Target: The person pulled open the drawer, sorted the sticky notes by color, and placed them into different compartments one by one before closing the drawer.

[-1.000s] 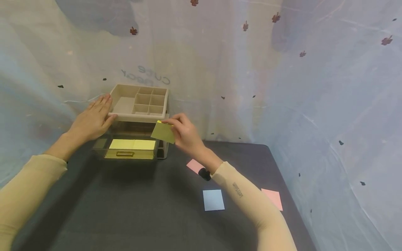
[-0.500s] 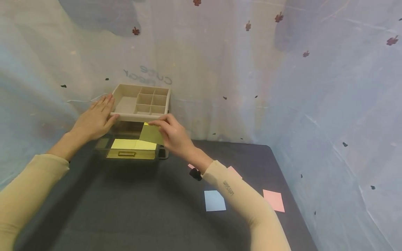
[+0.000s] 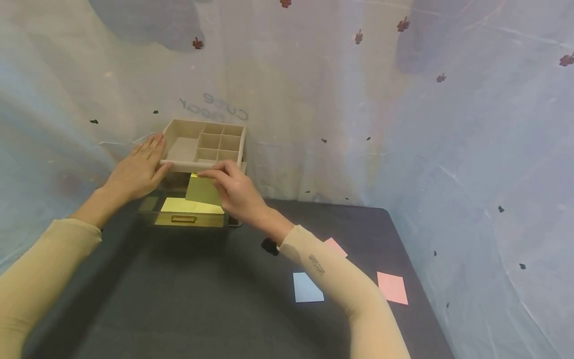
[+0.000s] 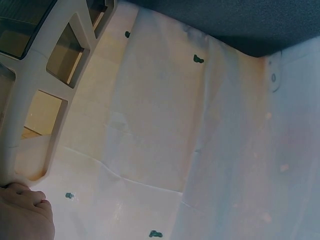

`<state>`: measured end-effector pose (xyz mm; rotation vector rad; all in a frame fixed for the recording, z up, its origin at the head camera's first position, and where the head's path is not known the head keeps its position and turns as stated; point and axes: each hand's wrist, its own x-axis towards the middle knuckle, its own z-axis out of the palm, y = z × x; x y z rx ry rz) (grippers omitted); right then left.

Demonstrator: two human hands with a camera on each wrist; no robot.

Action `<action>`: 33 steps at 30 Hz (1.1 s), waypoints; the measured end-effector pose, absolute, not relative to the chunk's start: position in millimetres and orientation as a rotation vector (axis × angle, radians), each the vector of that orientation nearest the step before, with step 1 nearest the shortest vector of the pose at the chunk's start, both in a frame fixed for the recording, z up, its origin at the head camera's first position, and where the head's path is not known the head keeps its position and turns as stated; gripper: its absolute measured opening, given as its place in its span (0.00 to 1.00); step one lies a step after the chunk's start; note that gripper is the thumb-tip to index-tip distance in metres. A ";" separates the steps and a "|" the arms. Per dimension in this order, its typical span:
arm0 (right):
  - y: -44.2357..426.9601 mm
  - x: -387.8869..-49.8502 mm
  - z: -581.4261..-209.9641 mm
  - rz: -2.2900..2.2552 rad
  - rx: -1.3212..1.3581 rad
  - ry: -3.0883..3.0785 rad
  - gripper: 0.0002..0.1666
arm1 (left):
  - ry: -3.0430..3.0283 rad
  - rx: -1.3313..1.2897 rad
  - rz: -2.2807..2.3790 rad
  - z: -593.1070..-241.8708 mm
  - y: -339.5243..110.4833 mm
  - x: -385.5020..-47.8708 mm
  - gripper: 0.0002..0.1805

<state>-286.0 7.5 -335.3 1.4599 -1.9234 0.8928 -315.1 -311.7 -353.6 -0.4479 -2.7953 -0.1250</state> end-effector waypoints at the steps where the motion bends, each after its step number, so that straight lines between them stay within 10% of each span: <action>1: 5.5 -286.3 -335.5 0.890 1.464 -1.933 0.19 | -2.797 -0.447 -0.127 -353.4 -311.6 -315.2 0.44; 33: -31.3 -285.5 -360.4 0.799 1.639 -2.214 0.19 | -2.803 -0.432 -0.131 -354.7 -312.4 -315.8 0.44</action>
